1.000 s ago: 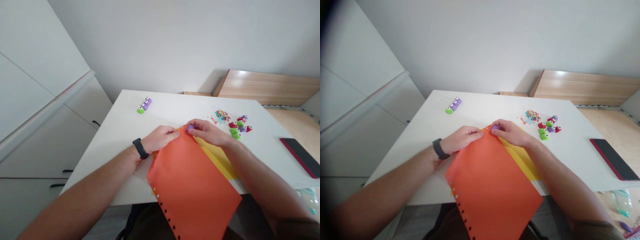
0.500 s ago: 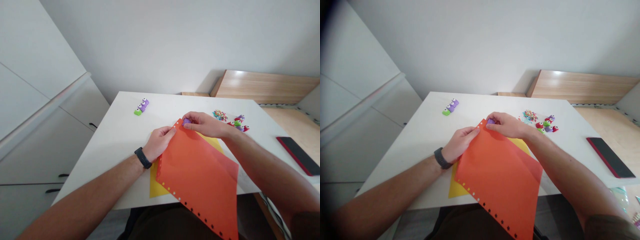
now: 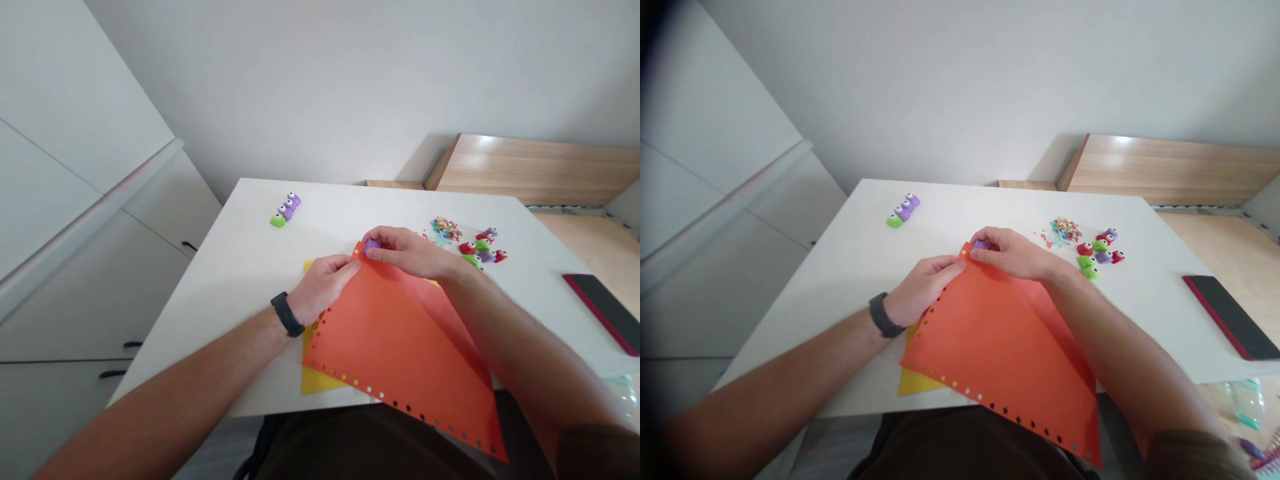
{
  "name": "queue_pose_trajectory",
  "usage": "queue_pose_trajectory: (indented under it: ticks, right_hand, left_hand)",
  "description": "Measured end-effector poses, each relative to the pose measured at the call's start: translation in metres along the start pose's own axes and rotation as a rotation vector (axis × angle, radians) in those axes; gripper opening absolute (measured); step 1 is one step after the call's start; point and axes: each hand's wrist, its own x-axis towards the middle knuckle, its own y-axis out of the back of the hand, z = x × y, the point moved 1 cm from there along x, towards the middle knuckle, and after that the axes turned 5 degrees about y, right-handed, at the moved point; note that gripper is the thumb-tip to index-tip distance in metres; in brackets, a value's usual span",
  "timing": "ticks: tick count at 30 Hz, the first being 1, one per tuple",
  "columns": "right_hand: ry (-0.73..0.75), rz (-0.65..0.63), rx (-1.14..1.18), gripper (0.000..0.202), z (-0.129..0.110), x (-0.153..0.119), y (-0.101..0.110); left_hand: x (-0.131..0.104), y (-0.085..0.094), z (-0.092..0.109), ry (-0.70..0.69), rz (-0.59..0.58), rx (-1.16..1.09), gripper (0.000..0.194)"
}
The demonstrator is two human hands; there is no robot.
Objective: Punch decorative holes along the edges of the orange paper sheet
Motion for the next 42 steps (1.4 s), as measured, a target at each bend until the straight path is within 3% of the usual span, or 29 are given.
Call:
queue_pose_trajectory:
  ticks: [8, 23, 37, 42]
  right_hand:
    - [0.033, -0.018, 0.07, 0.035, 0.011, -0.002, -0.009]
    - [0.045, 0.048, 0.141, 0.03, 0.013, -0.01, -0.018]
    - [0.033, 0.055, 0.071, 0.032, 0.013, -0.012, -0.019]
    - [0.037, 0.061, 0.076, 0.032, 0.012, -0.012, -0.019]
  left_hand:
    - [0.0, 0.001, 0.001, -0.045, 0.06, 0.135, 0.039]
    - [0.001, 0.002, -0.001, -0.036, 0.006, 0.287, 0.038]
    - [0.002, 0.005, 0.0, -0.085, 0.002, 0.344, 0.037]
    - [0.002, 0.004, 0.0, -0.058, -0.01, 0.258, 0.035]
